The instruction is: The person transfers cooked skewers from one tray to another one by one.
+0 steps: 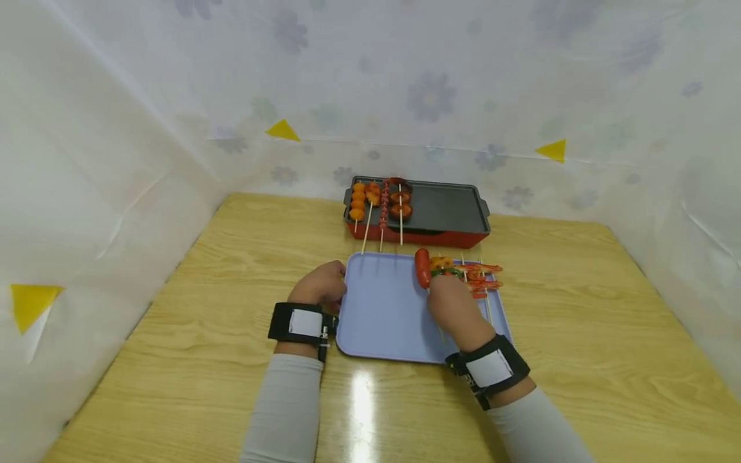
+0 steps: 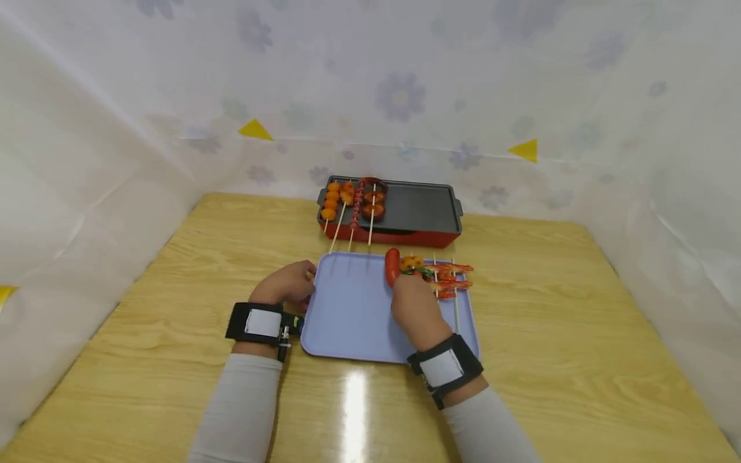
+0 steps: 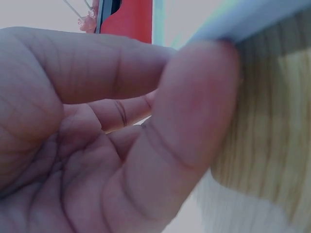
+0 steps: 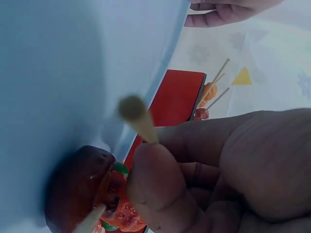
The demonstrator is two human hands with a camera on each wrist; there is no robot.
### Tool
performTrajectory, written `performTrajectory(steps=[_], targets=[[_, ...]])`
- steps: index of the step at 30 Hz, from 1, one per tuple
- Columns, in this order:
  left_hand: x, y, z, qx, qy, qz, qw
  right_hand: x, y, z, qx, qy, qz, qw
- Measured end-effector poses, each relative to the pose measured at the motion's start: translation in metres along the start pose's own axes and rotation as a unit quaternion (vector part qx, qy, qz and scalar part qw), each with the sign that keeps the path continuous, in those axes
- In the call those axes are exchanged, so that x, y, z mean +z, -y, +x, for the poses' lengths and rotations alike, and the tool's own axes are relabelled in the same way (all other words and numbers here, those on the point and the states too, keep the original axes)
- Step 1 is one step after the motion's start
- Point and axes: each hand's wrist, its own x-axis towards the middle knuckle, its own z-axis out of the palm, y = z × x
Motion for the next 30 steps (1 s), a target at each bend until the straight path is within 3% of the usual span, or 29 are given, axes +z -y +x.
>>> performTrajectory(steps=[10,15,20,23,27,30], targets=[[0.003,-0.001,0.001,-0.005,0.001,-0.008,1.0,0.006,-0.006,-0.001,-0.001,0.009,0.007,1.0],[0.001,0.0,0.001,-0.007,0.003,-0.007,0.9999,0.005,-0.003,0.003,0.017,0.049,0.021,0.998],[0.0,-0.001,-0.001,-0.01,0.005,-0.004,0.9999,0.0,-0.002,0.008,0.018,0.081,-0.004,0.997],[0.0,-0.001,-0.002,-0.01,0.007,-0.006,0.9999,-0.011,-0.007,0.007,0.028,0.098,0.024,0.995],[0.0,0.0,-0.001,-0.004,0.007,-0.008,0.9999,-0.038,-0.023,0.001,0.03,0.06,0.097,0.993],[0.0,0.001,0.001,-0.004,0.007,-0.01,0.9999,-0.057,-0.037,-0.005,-0.001,0.021,0.108,0.994]])
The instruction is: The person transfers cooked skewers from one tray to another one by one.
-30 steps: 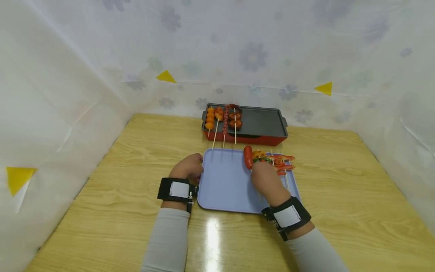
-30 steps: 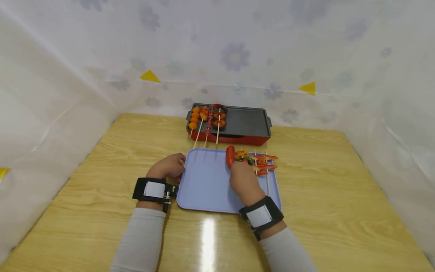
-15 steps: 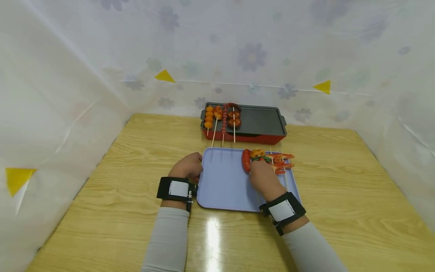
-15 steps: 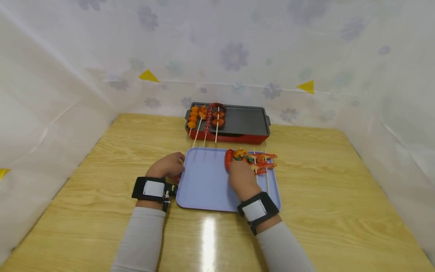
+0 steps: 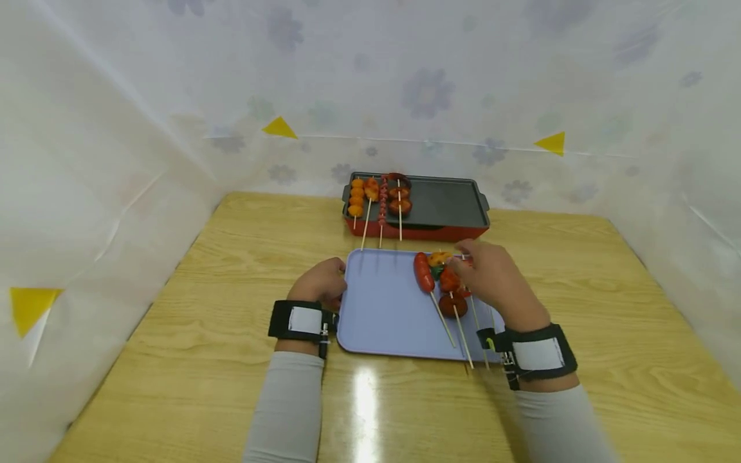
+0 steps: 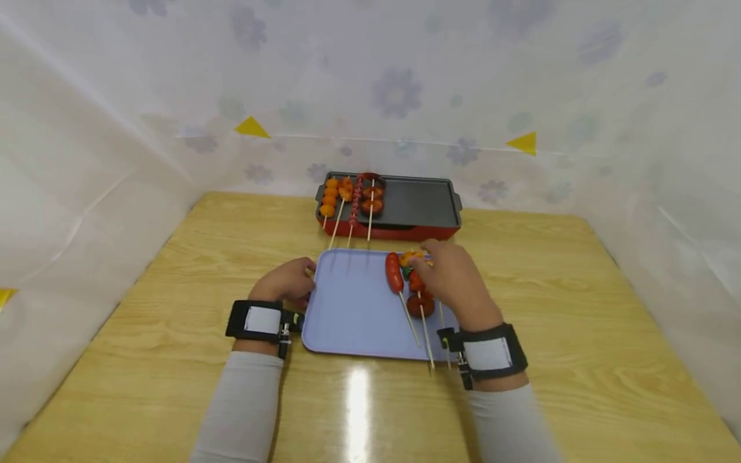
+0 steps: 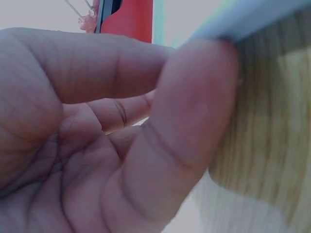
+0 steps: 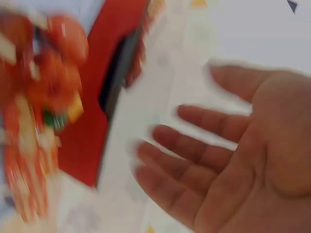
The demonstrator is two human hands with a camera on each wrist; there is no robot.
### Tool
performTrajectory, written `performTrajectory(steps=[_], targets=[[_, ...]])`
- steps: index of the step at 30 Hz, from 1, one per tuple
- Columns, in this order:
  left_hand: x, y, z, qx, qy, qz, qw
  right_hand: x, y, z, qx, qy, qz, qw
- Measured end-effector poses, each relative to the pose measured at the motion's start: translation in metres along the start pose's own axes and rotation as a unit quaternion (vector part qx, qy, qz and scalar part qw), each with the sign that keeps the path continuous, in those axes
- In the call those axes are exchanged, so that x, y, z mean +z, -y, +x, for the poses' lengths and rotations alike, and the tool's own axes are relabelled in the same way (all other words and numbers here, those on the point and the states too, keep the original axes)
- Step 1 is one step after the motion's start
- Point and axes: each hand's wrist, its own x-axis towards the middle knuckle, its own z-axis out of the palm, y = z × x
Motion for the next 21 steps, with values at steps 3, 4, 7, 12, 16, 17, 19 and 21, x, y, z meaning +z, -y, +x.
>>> performTrajectory(steps=[3,4,7,12,16,17,19,21], targets=[[0.0,-0.002,0.0,-0.006,0.0,0.002,1.0,-0.007,-0.007,-0.006,-0.027,-0.021,-0.038,0.999],[0.0,-0.002,0.0,-0.008,-0.001,0.005,1.0,-0.006,-0.008,-0.008,-0.032,-0.025,-0.057,0.998],[0.001,-0.002,-0.001,-0.009,-0.004,0.013,0.9999,0.002,-0.008,-0.011,-0.041,-0.04,-0.1,0.993],[0.002,0.001,-0.001,-0.004,-0.005,0.016,0.9999,0.009,-0.008,-0.01,-0.041,-0.044,-0.108,0.992],[0.002,0.001,-0.001,-0.002,-0.006,0.013,0.9999,-0.001,-0.025,-0.008,-0.008,-0.035,-0.064,0.997],[0.001,0.0,-0.001,-0.002,-0.006,0.013,0.9999,-0.005,-0.032,-0.008,0.01,-0.026,-0.044,0.999],[0.001,0.0,-0.001,-0.002,-0.004,0.01,0.9999,-0.012,-0.049,-0.009,0.052,0.005,-0.003,0.999],[0.0,0.0,-0.001,-0.003,-0.004,0.011,0.9999,-0.018,-0.065,-0.012,0.094,0.04,0.029,0.994]])
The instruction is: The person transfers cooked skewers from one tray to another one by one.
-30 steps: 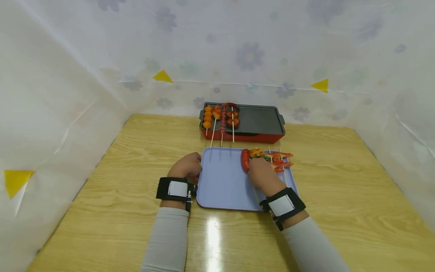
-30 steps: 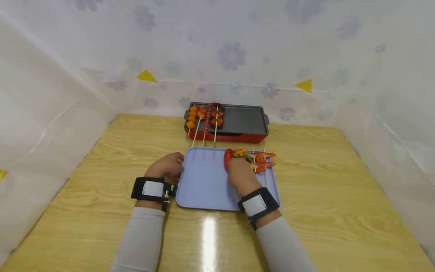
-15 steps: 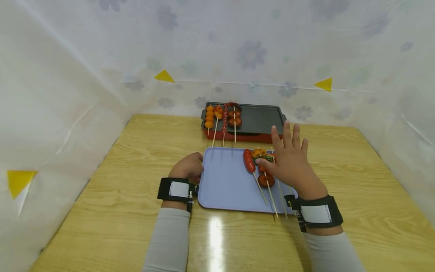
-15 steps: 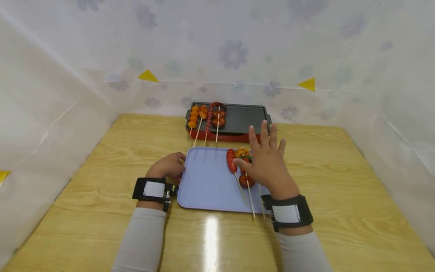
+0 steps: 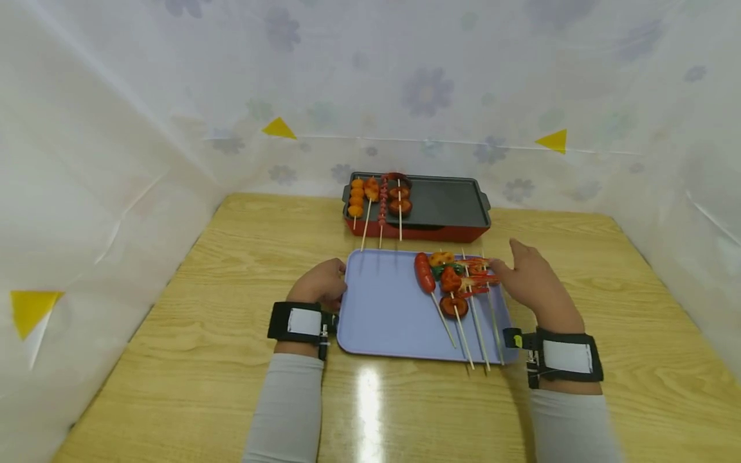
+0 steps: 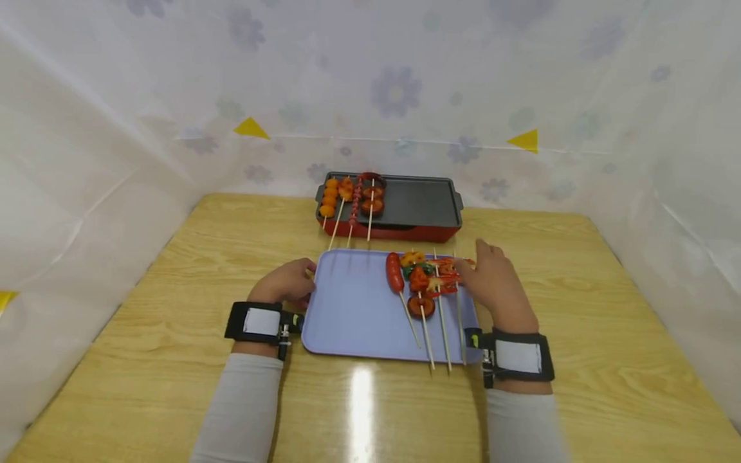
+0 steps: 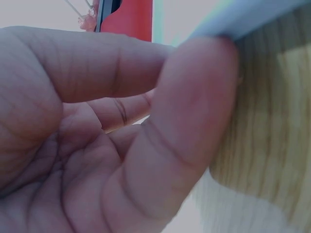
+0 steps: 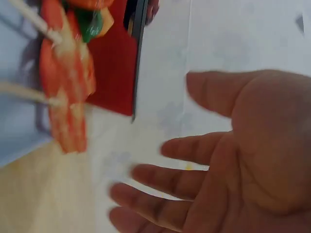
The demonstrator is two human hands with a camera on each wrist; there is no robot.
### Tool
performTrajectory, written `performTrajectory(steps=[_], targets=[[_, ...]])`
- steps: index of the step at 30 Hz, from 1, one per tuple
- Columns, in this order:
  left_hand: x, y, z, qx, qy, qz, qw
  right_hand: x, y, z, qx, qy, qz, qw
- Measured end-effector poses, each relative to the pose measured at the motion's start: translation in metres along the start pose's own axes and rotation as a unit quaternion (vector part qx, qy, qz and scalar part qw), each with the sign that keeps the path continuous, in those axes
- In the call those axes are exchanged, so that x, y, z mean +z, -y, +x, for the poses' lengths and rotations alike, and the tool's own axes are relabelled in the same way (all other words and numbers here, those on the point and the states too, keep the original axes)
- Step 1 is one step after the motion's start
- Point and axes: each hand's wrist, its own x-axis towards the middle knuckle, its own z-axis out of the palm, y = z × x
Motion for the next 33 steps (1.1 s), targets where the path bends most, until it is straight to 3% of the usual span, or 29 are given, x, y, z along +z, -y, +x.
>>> performTrajectory(steps=[4,9,17,24,27,29,31,33], targets=[[-0.001,-0.002,-0.002,-0.001,-0.004,0.005,1.0,0.0,-0.029,0.004,0.052,0.079,0.077,0.993],[-0.002,0.003,-0.004,-0.008,-0.003,0.005,1.0,0.018,-0.048,0.013,0.072,0.14,0.166,0.973],[0.003,0.008,-0.007,-0.006,0.003,0.005,1.0,0.036,-0.059,0.015,0.09,0.155,0.21,0.961],[0.001,0.0,-0.004,0.002,0.001,0.03,0.9996,0.034,-0.063,0.012,0.09,0.134,0.216,0.963],[-0.007,-0.011,-0.017,0.024,-0.055,0.06,0.9964,0.032,-0.063,0.011,0.084,0.122,0.215,0.965],[-0.011,-0.022,-0.031,0.066,-0.133,0.072,0.9863,0.033,-0.063,0.01,0.08,0.119,0.215,0.966],[-0.012,-0.037,-0.042,0.134,-0.219,0.068,0.9642,0.032,-0.064,0.01,0.079,0.119,0.214,0.966],[-0.009,-0.058,-0.046,0.215,-0.271,0.06,0.9363,0.03,-0.064,0.011,0.08,0.114,0.211,0.967]])
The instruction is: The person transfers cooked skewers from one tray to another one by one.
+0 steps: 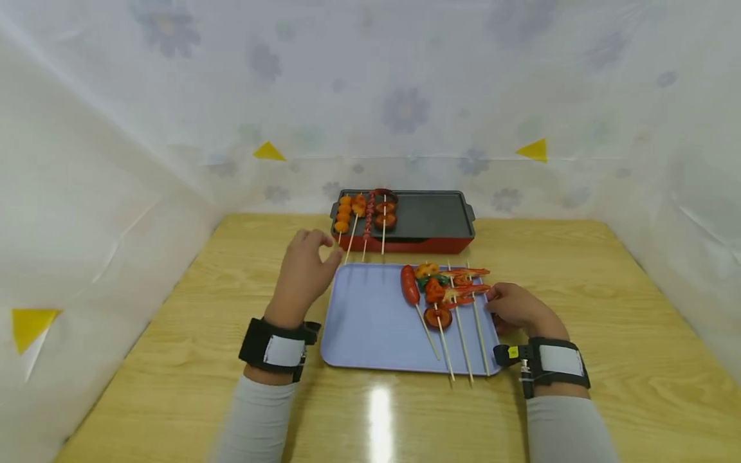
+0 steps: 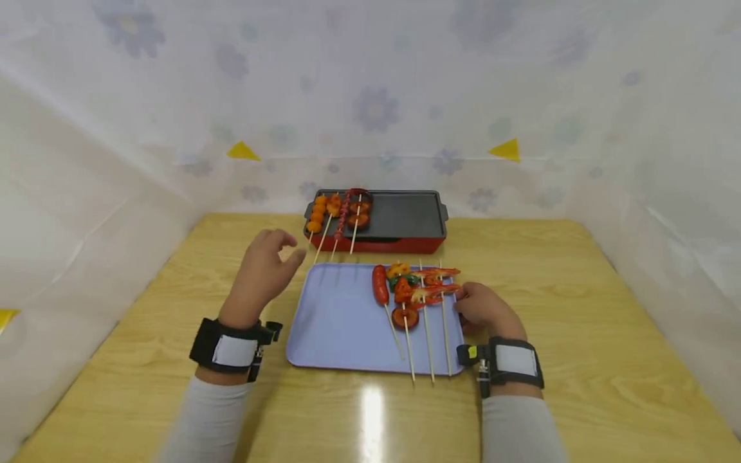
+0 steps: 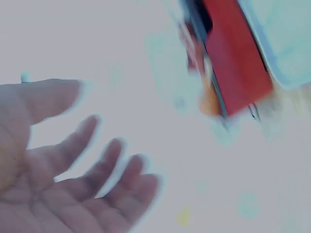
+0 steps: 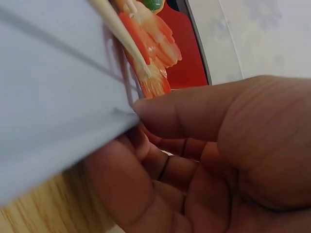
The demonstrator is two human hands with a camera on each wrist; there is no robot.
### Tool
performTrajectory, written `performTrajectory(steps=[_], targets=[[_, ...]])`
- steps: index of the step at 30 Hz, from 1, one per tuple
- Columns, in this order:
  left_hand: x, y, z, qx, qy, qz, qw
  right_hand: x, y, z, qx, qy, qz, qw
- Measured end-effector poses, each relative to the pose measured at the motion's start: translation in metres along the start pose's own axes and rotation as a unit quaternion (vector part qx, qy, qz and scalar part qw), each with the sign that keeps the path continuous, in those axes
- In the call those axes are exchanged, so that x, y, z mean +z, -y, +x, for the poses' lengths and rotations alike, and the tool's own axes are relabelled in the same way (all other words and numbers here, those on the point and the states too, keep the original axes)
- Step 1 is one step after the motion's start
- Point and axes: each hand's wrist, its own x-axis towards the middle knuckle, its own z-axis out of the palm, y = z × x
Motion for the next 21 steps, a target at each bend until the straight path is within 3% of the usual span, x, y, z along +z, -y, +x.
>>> performTrajectory(steps=[2,4,7,12,15,21], targets=[[0.007,-0.014,0.007,0.057,-0.017,-0.009,0.9982,0.002,0.001,0.001,0.002,-0.001,-0.004,1.0],[0.016,-0.022,0.021,0.09,0.008,-0.002,0.9959,0.003,0.0,0.003,0.008,-0.001,-0.007,1.0],[0.028,-0.024,0.047,0.088,0.066,0.031,0.9934,0.005,0.0,0.007,0.011,-0.001,-0.003,1.0],[0.045,-0.021,0.093,0.025,0.153,0.073,0.9851,0.007,-0.001,0.007,0.008,-0.006,0.003,1.0],[0.054,-0.026,0.113,-0.021,0.189,0.098,0.9769,0.007,-0.003,0.003,0.006,-0.01,0.007,1.0],[0.062,-0.041,0.136,-0.099,0.265,0.163,0.9453,0.011,-0.005,-0.006,0.028,-0.02,0.02,0.999]])
